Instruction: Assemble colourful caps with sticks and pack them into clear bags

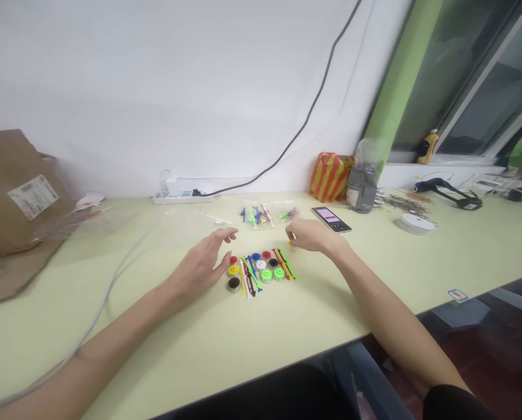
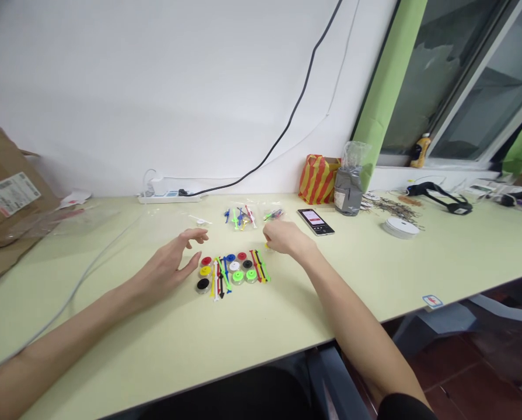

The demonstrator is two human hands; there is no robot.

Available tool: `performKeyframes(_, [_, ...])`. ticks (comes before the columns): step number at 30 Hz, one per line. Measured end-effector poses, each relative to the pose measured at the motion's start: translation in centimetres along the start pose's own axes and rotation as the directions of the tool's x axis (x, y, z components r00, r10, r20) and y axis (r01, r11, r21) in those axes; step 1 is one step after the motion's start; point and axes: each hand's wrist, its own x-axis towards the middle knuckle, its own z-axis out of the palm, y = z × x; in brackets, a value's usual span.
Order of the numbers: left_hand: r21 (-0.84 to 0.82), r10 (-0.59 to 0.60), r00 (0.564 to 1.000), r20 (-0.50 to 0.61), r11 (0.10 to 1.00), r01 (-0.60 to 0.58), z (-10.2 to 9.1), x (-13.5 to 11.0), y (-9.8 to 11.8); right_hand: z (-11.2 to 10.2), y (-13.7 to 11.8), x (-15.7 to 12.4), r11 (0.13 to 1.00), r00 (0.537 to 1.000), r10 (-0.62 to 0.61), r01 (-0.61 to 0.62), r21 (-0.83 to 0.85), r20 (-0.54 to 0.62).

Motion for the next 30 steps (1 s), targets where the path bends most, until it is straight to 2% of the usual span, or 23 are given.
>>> performKeyframes(3, [0.014,0.032,0.999,0.009,0.999,-0.032,-0.1,-0.1,0.1,0.2,-0.2,-0.2,1.0,0.998,0.009,-0.01,0.018,0.069])
performKeyframes(13, [0.015,0.047,0.999,0.009,0.999,-0.047,0.0,-0.1,0.0,0.5,-0.8,-0.2,1.0,0.993,0.023,-0.025,0.013,0.119])
performKeyframes(19, [-0.002,0.036,0.999,0.014,0.999,-0.036,0.0,-0.2,0.0,0.1,-0.7,-0.6,0.999,0.994,0.023,-0.027,0.03,0.111])
performKeyframes(21, [-0.003,0.037,0.999,0.012,0.999,-0.037,0.0,-0.2,0.1,0.0,-0.6,-0.6,0.999,0.998,0.025,-0.027,0.035,0.052])
performKeyframes(23, [-0.002,0.037,0.999,0.016,0.999,-0.037,0.0,-0.2,0.1,0.1,-0.9,-0.3,0.999,0.997,0.044,-0.042,0.033,-0.066])
performKeyframes(26, [0.005,0.075,0.997,0.024,0.997,-0.075,0.0,-0.2,-0.1,0.5,-2.0,0.8,0.998,0.967,0.055,-0.044,0.05,-0.247])
performKeyframes(30, [0.032,0.098,0.993,0.065,0.994,-0.101,-0.2,-0.3,-0.1,0.6,-4.6,4.3,0.991,0.949,-0.077,0.106,0.079,-0.305])
